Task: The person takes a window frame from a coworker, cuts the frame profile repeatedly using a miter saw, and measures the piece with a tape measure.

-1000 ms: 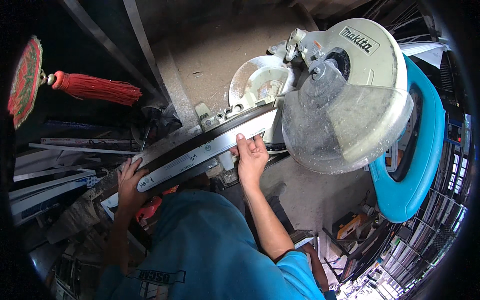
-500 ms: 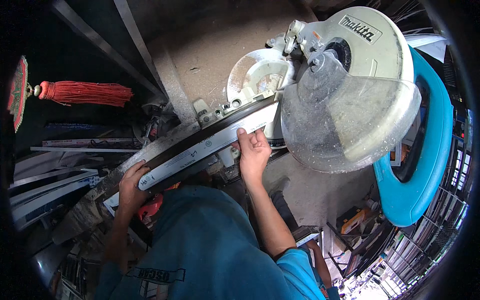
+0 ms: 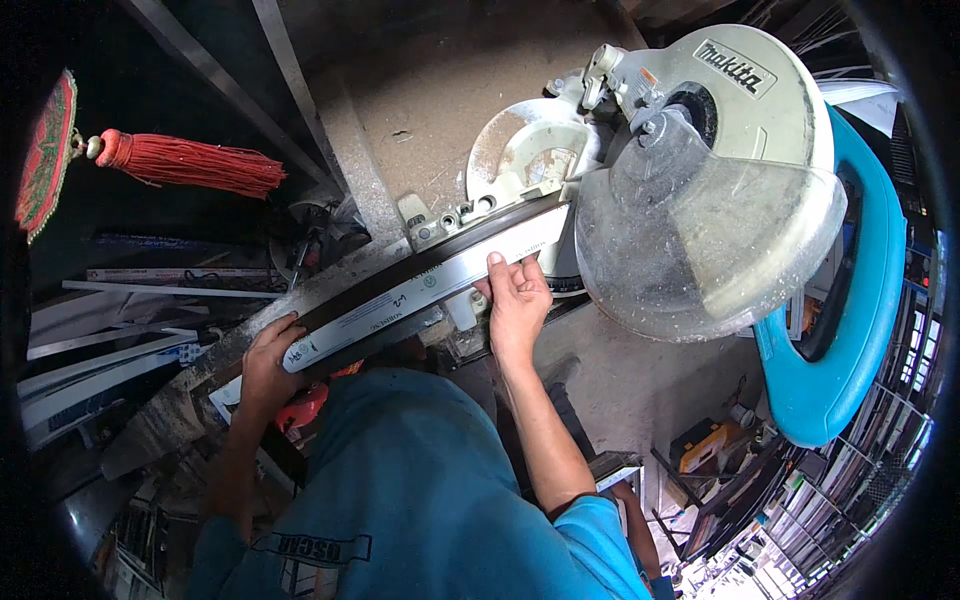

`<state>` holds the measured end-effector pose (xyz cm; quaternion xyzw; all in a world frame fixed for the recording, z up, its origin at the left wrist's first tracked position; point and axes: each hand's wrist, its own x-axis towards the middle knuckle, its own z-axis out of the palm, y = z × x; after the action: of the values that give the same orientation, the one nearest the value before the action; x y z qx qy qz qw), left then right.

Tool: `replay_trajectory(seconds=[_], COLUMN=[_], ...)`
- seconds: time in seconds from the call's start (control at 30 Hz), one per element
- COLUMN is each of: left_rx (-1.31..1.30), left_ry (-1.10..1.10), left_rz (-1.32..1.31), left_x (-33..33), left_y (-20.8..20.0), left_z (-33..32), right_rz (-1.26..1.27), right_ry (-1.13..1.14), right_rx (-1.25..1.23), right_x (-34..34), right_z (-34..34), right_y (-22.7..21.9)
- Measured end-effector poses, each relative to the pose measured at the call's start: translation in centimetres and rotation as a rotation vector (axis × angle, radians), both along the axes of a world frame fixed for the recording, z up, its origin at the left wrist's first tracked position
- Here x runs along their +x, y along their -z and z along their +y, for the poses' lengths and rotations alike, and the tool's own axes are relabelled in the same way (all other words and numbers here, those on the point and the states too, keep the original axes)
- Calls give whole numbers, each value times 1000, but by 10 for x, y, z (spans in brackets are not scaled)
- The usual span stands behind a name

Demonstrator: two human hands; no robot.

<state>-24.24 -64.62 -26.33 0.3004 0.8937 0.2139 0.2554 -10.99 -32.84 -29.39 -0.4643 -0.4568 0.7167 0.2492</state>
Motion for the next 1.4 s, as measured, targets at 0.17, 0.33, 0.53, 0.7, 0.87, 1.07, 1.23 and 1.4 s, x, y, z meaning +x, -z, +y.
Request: replay_trajectory(seconds=[0.17,0.33,0.53,0.7,0.87,1.07,1.23,1.4], left_rx=[56,39,12,15,14,-94,286,239], left_ry=[3,7,3,24,44,230,403,471], left_rz=[47,27,-12,-12,9,-11,268,501], left_x=[0,-1,-3,-1,0,-4,11,23], left_y=[-1,-7,-3,-2,-1,-18,-16,-5], left_z=[2,3,2,-1,-1,30,126,222], right_rz=[2,-4,-116,31,96,-102,-163,-247], right_ry=[3,-23,-70,9,111,109,61,-51], right_rx=[15,13,39,81,261,392,350,363], right_x=[1,3,5,1,-9,-6,-3,3], right_z=[0,-2,2,-4,-13,-8,-3,7], right_y=[4,4,-2,34,28,55,45,30])
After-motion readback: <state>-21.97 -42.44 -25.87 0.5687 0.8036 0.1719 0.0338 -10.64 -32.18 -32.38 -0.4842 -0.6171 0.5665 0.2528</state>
